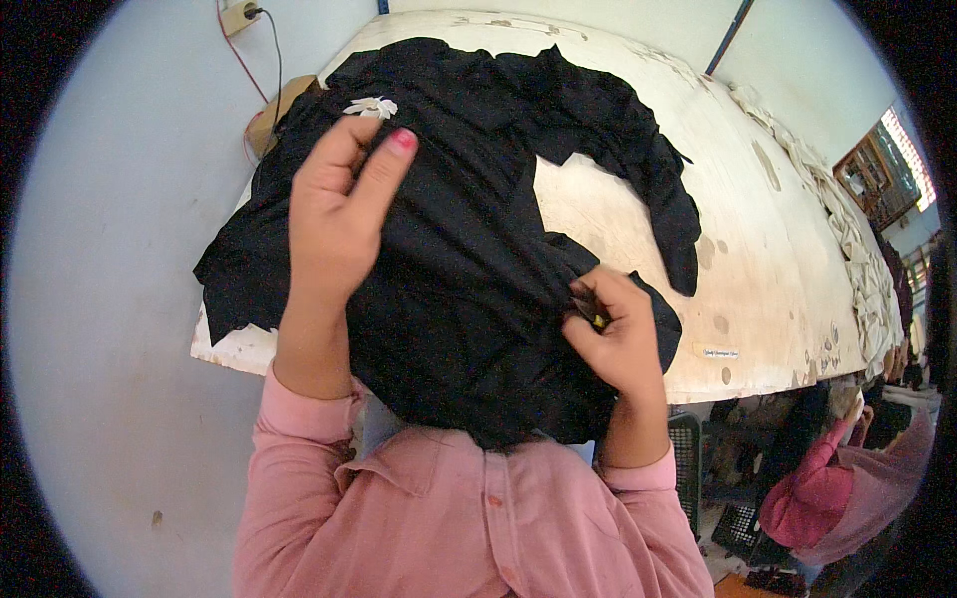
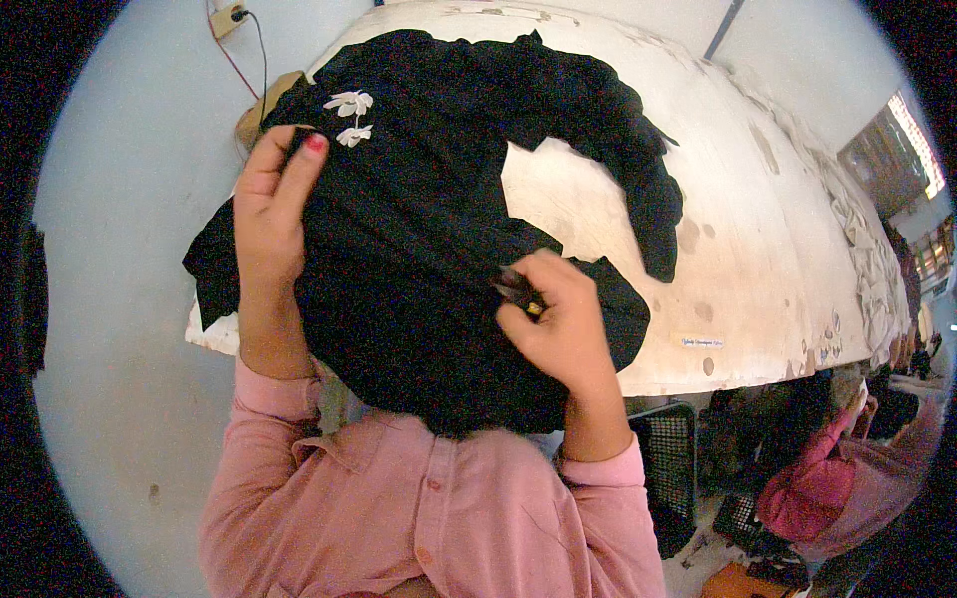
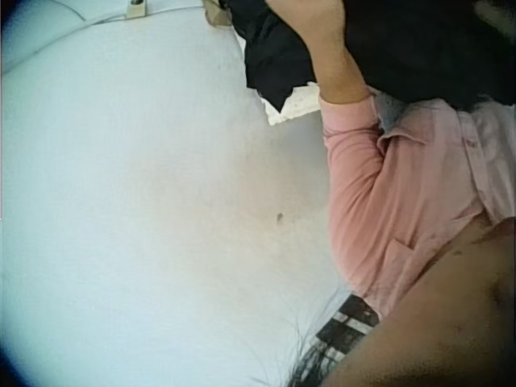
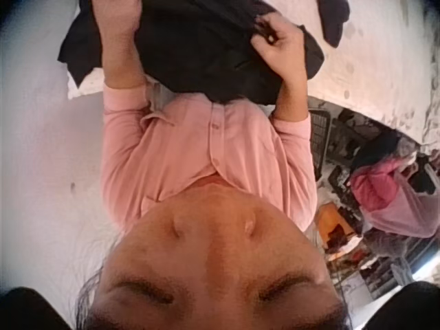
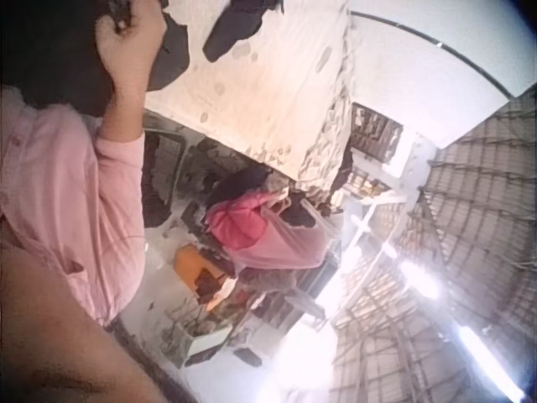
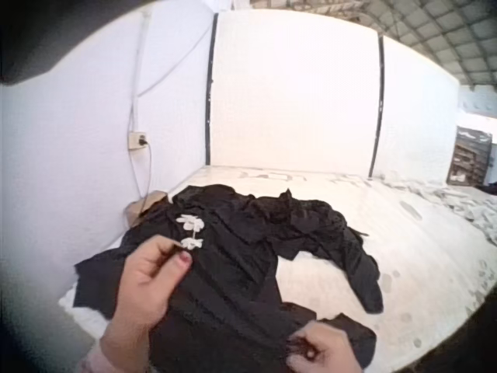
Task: The person uses small scissors to trim loose threads and edges from a black garment with white floral embroidery. They repeatedly lift, turn, and reposition the fabric to access different areas, cutting small sections along the seams and edges throughout the clip.
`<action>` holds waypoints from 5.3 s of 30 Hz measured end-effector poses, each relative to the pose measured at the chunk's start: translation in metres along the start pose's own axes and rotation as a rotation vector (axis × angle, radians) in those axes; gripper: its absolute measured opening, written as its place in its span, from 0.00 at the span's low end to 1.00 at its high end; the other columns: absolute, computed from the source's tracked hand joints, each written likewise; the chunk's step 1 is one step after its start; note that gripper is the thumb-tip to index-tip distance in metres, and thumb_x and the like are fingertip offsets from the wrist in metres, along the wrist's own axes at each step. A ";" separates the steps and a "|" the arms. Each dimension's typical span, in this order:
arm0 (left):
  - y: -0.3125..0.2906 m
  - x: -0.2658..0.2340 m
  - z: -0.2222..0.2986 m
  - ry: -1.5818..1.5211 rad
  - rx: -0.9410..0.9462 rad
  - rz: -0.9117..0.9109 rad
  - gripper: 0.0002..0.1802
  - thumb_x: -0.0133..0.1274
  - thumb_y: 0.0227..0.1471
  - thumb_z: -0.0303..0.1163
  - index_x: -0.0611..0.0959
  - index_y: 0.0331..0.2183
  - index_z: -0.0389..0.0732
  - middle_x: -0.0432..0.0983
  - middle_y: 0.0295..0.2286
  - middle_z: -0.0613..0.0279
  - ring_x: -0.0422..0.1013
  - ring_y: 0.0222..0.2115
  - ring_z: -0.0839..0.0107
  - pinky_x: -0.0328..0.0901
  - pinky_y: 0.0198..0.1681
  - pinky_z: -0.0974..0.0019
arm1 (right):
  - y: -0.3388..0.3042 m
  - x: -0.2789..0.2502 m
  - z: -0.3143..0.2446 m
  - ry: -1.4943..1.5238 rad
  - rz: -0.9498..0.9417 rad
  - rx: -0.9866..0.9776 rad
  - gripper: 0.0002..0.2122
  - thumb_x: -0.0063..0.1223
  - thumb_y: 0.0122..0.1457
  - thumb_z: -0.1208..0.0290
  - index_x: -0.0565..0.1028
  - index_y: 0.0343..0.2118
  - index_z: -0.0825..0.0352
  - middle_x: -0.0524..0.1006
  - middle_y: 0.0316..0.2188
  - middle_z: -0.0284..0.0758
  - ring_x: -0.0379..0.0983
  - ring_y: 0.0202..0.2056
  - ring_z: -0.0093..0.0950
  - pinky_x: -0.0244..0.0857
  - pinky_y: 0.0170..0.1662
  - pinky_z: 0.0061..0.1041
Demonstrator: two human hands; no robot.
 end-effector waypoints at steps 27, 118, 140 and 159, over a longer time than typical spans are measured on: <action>-0.023 -0.110 -0.019 -0.044 -0.239 0.416 0.12 0.49 0.57 0.35 0.78 0.38 0.36 0.76 0.32 0.65 0.70 0.31 0.78 0.63 0.38 0.74 | -0.023 -0.107 0.069 0.847 0.438 0.266 0.09 0.42 0.56 0.71 0.69 0.36 0.70 0.72 0.27 0.34 0.69 0.26 0.24 0.63 0.29 0.23; -0.033 0.033 -0.017 -0.400 -0.759 -0.709 0.15 0.53 0.52 0.37 0.83 0.35 0.35 0.79 0.33 0.63 0.71 0.35 0.81 0.61 0.43 0.75 | 0.013 -0.016 -0.035 -0.638 0.252 -0.679 0.16 0.60 0.44 0.73 0.79 0.39 0.61 0.74 0.27 0.27 0.67 0.21 0.24 0.56 0.22 0.22; -0.038 0.032 -0.019 -0.412 -0.779 -0.703 0.16 0.53 0.53 0.33 0.81 0.40 0.32 0.79 0.36 0.57 0.75 0.36 0.72 0.65 0.45 0.71 | 0.007 -0.022 -0.030 -0.408 0.249 -0.532 0.18 0.61 0.43 0.75 0.79 0.41 0.63 0.75 0.28 0.35 0.71 0.24 0.30 0.64 0.27 0.26; -0.040 0.032 -0.015 -0.547 -0.818 -0.719 0.15 0.53 0.54 0.36 0.82 0.38 0.34 0.79 0.36 0.61 0.72 0.36 0.79 0.63 0.43 0.76 | 0.008 -0.019 -0.039 -0.620 0.262 -0.671 0.17 0.61 0.42 0.72 0.80 0.39 0.61 0.74 0.27 0.27 0.66 0.21 0.24 0.57 0.22 0.24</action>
Point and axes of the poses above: each hand's wrist, its own y-axis towards the middle knuckle, its own x-axis out of the palm, z = x × y, the point moved 1 cm from there along y, towards the middle knuckle
